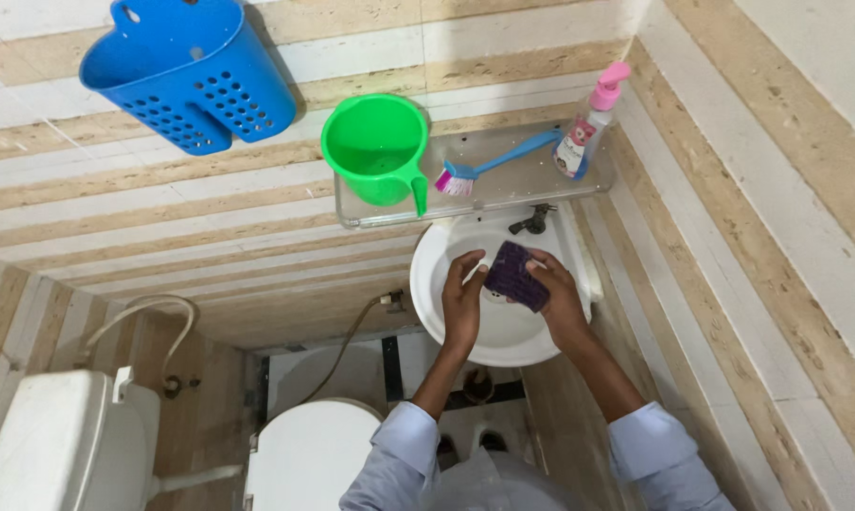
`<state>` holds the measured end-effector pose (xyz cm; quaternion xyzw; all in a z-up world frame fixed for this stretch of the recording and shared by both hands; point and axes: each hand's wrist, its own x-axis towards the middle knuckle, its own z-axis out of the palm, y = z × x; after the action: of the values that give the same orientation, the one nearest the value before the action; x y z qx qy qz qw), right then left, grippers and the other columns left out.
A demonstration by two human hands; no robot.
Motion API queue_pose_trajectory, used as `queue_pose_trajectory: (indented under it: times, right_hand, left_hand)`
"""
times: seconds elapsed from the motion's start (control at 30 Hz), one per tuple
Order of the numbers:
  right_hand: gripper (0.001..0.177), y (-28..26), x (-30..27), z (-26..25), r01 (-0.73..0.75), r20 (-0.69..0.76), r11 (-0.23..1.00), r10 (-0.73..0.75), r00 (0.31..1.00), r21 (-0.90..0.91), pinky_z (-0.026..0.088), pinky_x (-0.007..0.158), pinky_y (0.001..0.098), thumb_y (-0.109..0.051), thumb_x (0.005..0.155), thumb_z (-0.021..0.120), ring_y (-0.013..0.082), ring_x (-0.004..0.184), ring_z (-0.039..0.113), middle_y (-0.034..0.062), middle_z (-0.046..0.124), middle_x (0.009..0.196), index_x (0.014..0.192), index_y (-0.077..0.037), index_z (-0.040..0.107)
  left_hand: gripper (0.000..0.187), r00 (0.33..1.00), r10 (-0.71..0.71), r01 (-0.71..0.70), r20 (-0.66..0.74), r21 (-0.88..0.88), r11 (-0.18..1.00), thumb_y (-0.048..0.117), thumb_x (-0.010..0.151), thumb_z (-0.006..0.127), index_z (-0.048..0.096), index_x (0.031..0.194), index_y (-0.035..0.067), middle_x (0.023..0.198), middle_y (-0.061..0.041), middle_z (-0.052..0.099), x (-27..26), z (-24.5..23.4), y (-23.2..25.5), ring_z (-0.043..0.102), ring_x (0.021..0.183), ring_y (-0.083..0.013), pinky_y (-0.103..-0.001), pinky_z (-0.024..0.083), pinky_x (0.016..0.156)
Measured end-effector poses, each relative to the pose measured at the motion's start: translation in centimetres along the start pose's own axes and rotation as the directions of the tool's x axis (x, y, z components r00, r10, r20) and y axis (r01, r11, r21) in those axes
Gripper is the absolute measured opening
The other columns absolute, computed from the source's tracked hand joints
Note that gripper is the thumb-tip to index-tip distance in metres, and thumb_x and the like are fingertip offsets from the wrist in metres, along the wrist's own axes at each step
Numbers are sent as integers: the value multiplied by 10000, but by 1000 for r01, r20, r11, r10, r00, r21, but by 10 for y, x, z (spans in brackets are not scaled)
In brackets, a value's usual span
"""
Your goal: The person scrubs a small white bathroom sink with a purple sponge, repeatedly wiping the basin and rim. The person then rinses their hands under the running tap.
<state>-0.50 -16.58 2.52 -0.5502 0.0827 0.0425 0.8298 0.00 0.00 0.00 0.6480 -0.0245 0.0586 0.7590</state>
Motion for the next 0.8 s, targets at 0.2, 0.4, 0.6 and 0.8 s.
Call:
queue_pose_trajectory:
  times: [0.2, 0.4, 0.6, 0.8]
  right_hand:
    - [414, -37, 8, 15, 101, 129, 988, -116, 985, 114, 620, 878, 396, -183, 1009, 581, 202, 1032, 724, 123, 693, 1182, 1380, -6, 528]
    - [455, -60, 11, 34, 125, 178, 985, -144, 973, 116, 613, 921, 405, -23, 933, 672, 222, 1073, 713, 132, 682, 1201, 1363, -3, 527]
    - [552, -70, 23, 43, 228, 160, 973, -230, 960, 30, 595, 963, 359, 89, 831, 706, 202, 1093, 709, 111, 677, 1200, 1340, -5, 512]
    - [379, -86, 43, 43, 128, 91, 972, -148, 985, 197, 591, 972, 379, 24, 905, 611, 240, 1060, 715, 131, 708, 1156, 1277, 27, 543]
  left_hand:
    - [305, 998, 48, -52, -35, -138, 989, 177, 1032, 593, 625, 1305, 45, 1345, -108, 663, 12, 5, 23, 589, 1293, -225, -373, 464, 1113]
    - [339, 996, 77, -83, -36, -205, 975, 181, 1024, 602, 603, 1330, 34, 1334, -105, 646, 18, 10, 40, 587, 1268, -197, -348, 453, 1108]
    - [419, 995, 94, -97, -24, -272, 957, 212, 1013, 602, 570, 1384, 19, 1296, -118, 632, 27, 14, 51, 586, 1200, -185, -339, 473, 1046]
    - [451, 995, 93, -96, -23, -326, 941, 201, 1029, 598, 533, 1431, 7, 1334, -120, 596, 39, 21, 66, 567, 1223, -188, -352, 474, 1051]
